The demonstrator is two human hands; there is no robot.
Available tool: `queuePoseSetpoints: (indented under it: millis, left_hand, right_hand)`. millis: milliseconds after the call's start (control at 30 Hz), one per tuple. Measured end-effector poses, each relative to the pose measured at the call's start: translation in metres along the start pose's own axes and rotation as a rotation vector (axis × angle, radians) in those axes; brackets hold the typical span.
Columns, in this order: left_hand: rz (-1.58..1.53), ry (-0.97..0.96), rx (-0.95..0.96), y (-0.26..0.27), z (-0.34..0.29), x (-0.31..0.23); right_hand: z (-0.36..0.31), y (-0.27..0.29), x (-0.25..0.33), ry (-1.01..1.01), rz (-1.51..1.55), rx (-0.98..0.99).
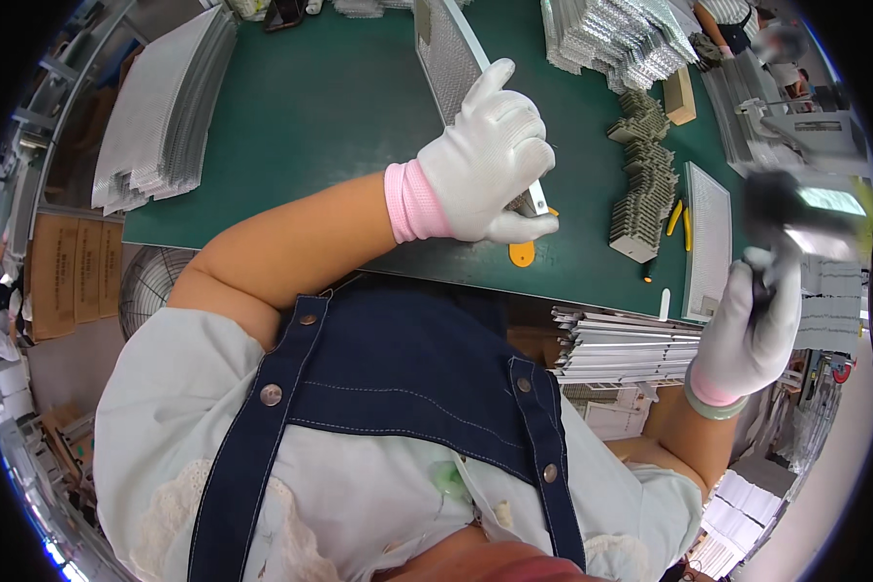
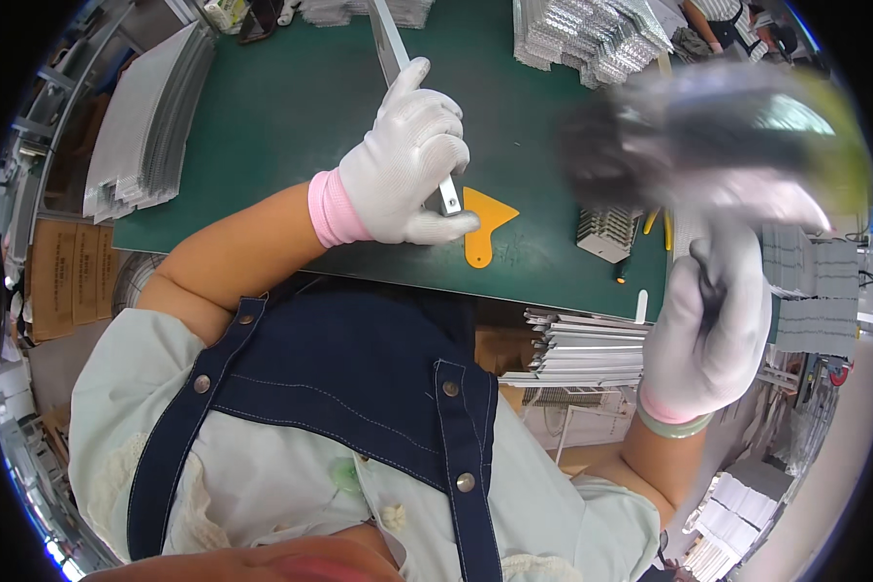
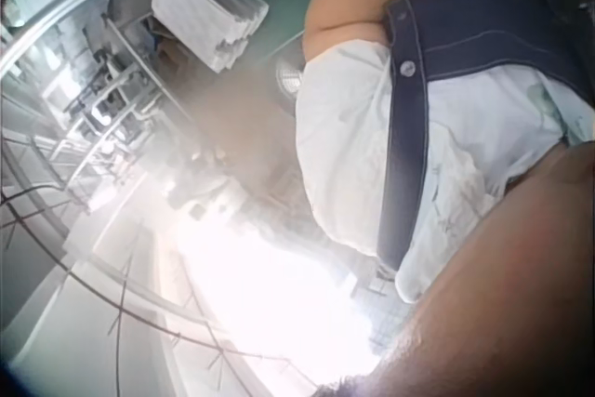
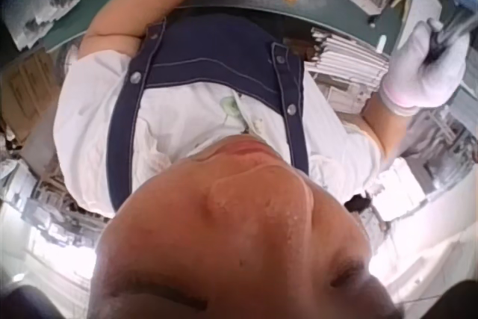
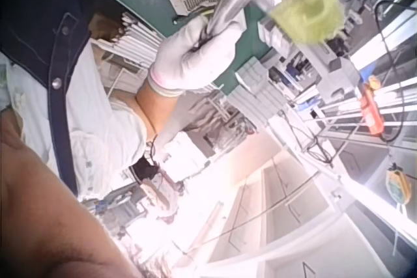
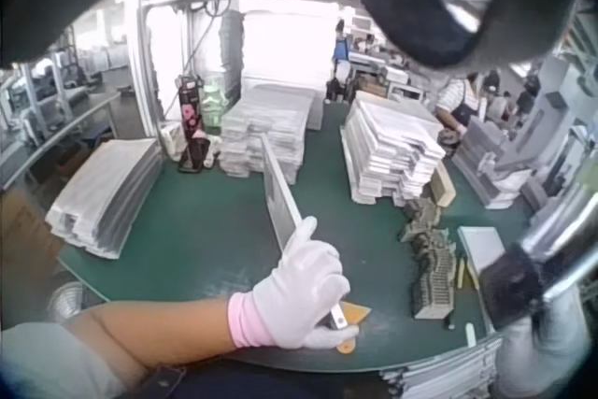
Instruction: The person assembles air filters by placing a mesh screen into a frame, securing it with a stapler, and trimming excess material with a utility knife. They repeat this process for multiple units, stacking completed filters on the table.
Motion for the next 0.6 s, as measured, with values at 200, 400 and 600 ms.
queuePoseSetpoints:
  millis: [200, 400, 600]
  left_hand:
    - [0.017, 0.013, 0.049, -0.004, 0.002, -0.001]
    - [-0.004, 0.022, 0.063, 0.001, -0.003, 0.002]
    - [-0.037, 0.041, -0.016, 0.011, -0.013, -0.002]
  right_hand:
    - [-0.003, -0.026, 0.018, 0.307, -0.046, 0.237]
    - [-0.024, -0.080, -0.014, 0.165, -0.036, 0.394]
    - [-0.112, -0.205, -0.134, -0.501, 0.097, 0.579]
Point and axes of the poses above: each hand's wrist, its own z-axis towards the middle knuckle, its own y-axis out of the back of the hand, x = y × z, the point moved 10 cm from there along z, towards the middle knuckle, and after that the axes turned 2 degrees about -y, right-handed, at the moved point
